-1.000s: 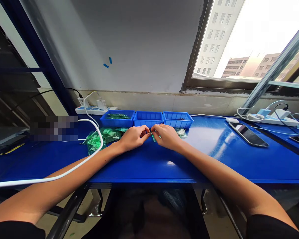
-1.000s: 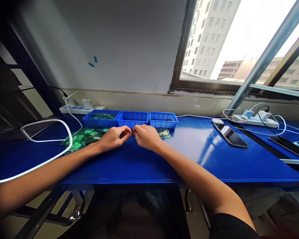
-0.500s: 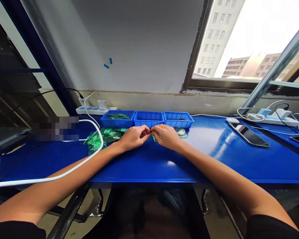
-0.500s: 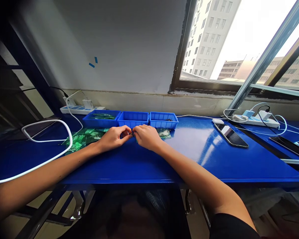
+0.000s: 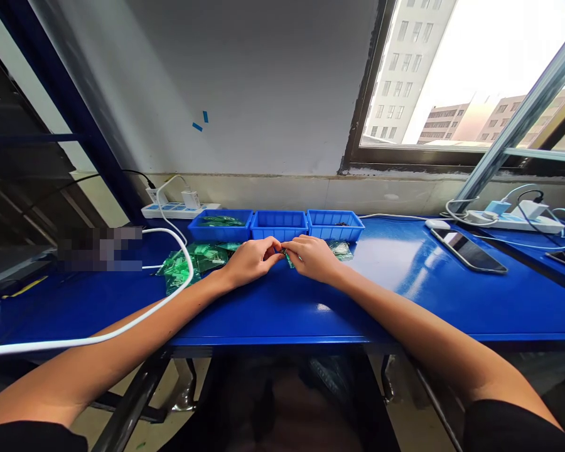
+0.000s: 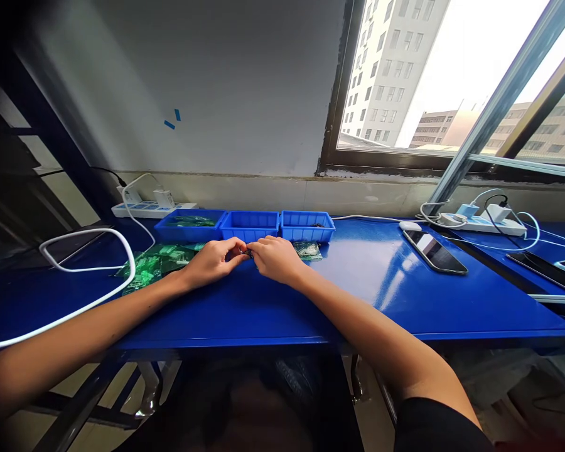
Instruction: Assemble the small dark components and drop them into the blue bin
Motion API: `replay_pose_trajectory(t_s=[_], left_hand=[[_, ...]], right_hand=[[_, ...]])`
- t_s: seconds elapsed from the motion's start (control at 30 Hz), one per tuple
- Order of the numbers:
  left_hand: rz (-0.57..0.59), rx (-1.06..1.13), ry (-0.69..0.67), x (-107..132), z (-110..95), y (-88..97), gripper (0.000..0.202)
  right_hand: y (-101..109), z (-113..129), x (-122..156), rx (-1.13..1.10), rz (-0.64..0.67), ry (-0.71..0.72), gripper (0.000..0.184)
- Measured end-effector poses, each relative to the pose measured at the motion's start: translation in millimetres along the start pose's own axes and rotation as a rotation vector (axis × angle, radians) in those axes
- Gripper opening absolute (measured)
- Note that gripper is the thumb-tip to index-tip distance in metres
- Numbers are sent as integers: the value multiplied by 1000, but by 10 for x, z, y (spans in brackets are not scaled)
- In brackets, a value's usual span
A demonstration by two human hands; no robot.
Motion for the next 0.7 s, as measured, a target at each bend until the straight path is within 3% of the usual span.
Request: replay_pose_trajectory(t_s=[0.17,0.5,0.7], left_hand=[[3,3,-10,6,-14,-6,19],[30,-28,-20,22,0,-43,15],[49,-46,-34,14,5,-37,13]], right_hand=[[-4,-10,2,22,16,-57,31],[-11,38,-2,130,53,-9,25],[-30,32,11,135,-10,-26,26]])
Point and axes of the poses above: each hand's wrist, its own x-axis away from the middle knuckle, its own y-axis out of the back of the hand, z = x × y, the point moved 3 cm from there along -x, towards the middle knuckle, and after that the axes turned 11 degrees about z, right-handed, at the moved point
